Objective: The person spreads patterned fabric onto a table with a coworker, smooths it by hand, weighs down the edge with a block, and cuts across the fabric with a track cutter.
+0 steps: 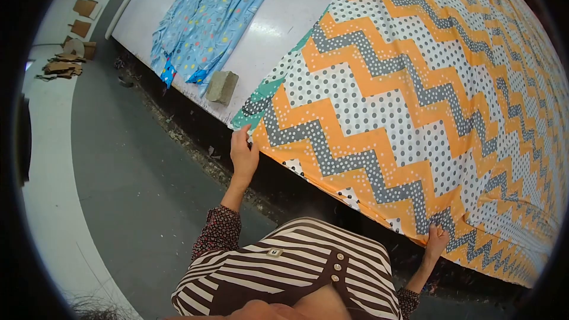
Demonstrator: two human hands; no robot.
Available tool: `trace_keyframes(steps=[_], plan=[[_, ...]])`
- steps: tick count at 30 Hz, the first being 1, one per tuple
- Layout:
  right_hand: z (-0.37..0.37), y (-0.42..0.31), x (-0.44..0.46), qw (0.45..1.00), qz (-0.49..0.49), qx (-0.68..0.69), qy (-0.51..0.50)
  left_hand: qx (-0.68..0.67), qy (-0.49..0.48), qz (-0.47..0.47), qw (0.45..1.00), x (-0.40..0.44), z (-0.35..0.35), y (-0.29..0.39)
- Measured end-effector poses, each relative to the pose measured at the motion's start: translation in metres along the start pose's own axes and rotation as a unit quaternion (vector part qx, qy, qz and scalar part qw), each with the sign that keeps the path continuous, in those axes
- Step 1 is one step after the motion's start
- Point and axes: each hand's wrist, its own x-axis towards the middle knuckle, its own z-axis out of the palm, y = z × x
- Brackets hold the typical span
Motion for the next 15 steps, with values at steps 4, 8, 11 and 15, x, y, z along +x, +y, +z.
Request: trace_keyframes(steps=[4, 8, 11, 15], plan=[[-0.002, 0.004, 0.001, 0.997, -0.029, -0.065, -0.001, 0.028, -0.051, 0.237, 0.97, -0.004, -0.007, 0.035], [-0.003, 0.008, 0.003, 0.997, -0.016, -0.075, 0.0, -0.019, -0.208, 0.357, 0.911, -0.022, 0.003, 0.026], [-0.001, 0.015, 0.006, 0.995, -0.056, -0.085, 0.012, 0.007, -0.158, 0.353, 0.922, -0.019, -0.011, 0.009], [0.001, 0.011, 0.006, 0.994, -0.065, -0.088, 0.007, -0.01, -0.203, 0.323, 0.924, -0.002, -0.026, -0.011]])
